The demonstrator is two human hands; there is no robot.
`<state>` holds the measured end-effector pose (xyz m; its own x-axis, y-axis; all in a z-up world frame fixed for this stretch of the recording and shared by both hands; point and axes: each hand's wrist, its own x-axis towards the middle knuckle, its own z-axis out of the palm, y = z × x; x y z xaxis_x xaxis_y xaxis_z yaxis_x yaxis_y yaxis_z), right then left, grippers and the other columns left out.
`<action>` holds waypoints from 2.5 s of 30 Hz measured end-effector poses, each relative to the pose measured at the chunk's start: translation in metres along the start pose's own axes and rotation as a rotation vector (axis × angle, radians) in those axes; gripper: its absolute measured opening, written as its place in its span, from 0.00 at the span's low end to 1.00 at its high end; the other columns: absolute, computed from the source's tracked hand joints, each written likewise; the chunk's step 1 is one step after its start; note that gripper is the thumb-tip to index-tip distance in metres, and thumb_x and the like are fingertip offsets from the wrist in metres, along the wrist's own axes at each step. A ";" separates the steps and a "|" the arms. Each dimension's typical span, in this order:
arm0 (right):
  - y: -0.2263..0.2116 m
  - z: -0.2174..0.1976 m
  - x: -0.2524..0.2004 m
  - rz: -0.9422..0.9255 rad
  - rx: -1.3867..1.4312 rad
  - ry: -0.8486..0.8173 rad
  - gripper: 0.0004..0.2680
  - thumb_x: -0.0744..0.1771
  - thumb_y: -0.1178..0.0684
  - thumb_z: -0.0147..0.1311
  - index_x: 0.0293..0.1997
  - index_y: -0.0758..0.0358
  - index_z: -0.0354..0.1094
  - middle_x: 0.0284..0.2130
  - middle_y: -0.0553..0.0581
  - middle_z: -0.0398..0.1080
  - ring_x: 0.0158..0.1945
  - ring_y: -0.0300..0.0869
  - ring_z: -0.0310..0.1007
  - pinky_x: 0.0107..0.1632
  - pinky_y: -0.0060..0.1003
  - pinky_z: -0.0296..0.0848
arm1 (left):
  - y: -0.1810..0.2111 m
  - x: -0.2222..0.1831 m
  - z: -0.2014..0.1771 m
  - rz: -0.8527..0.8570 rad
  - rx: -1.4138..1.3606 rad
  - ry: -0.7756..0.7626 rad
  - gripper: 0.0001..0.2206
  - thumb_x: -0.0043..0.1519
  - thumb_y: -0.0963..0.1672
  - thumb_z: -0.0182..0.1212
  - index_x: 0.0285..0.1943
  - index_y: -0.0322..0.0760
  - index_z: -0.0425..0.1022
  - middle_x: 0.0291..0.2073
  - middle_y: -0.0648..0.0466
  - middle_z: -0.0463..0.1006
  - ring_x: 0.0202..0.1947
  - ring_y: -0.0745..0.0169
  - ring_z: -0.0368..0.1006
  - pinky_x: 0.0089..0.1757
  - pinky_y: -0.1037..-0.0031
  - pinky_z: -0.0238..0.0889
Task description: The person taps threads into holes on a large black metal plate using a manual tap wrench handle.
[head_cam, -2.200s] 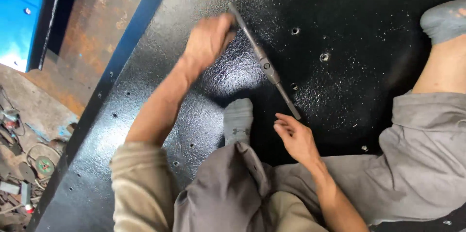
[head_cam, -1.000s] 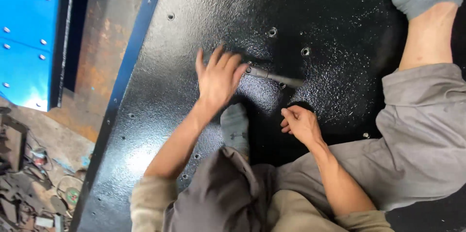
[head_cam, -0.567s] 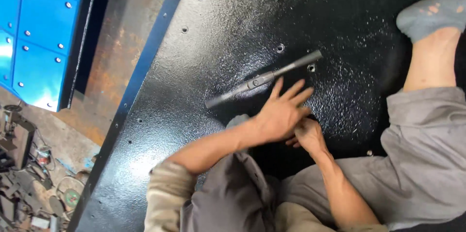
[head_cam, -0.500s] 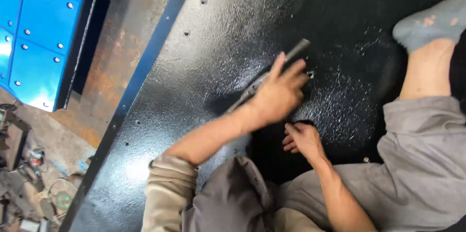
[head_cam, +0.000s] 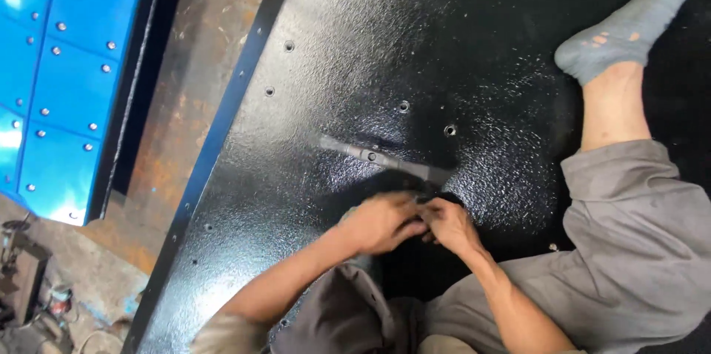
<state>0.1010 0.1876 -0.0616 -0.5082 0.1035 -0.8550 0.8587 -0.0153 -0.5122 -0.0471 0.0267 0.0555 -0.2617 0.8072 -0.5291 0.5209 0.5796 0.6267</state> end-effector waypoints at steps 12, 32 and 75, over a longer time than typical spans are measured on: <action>-0.005 0.030 -0.009 -0.255 0.197 -0.109 0.20 0.66 0.55 0.57 0.66 0.57 0.59 0.40 0.56 0.75 0.37 0.40 0.81 0.38 0.34 0.79 | -0.049 -0.006 -0.033 -0.102 0.035 0.462 0.26 0.64 0.55 0.57 0.62 0.34 0.73 0.40 0.41 0.80 0.38 0.37 0.78 0.40 0.53 0.71; 0.008 0.020 0.020 -0.160 1.123 -0.118 0.13 0.71 0.47 0.45 0.58 0.65 0.64 0.40 0.63 0.75 0.43 0.51 0.76 0.45 0.44 0.76 | -0.019 0.026 -0.047 -0.310 0.254 0.356 0.34 0.64 0.49 0.61 0.79 0.35 0.55 0.34 0.44 0.81 0.28 0.45 0.79 0.30 0.57 0.72; -0.159 0.023 -0.009 -0.498 -0.118 0.043 0.22 0.66 0.48 0.60 0.67 0.58 0.59 0.47 0.61 0.75 0.45 0.47 0.79 0.45 0.40 0.77 | -0.057 -0.010 -0.008 -0.439 -0.930 0.353 0.16 0.71 0.48 0.48 0.54 0.31 0.75 0.27 0.45 0.84 0.29 0.49 0.84 0.35 0.65 0.76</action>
<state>-0.0327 0.1668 0.0258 -0.8564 0.1103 -0.5045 0.5162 0.1584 -0.8417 -0.0807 -0.0130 0.0296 -0.5713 0.4094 -0.7113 -0.4552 0.5632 0.6897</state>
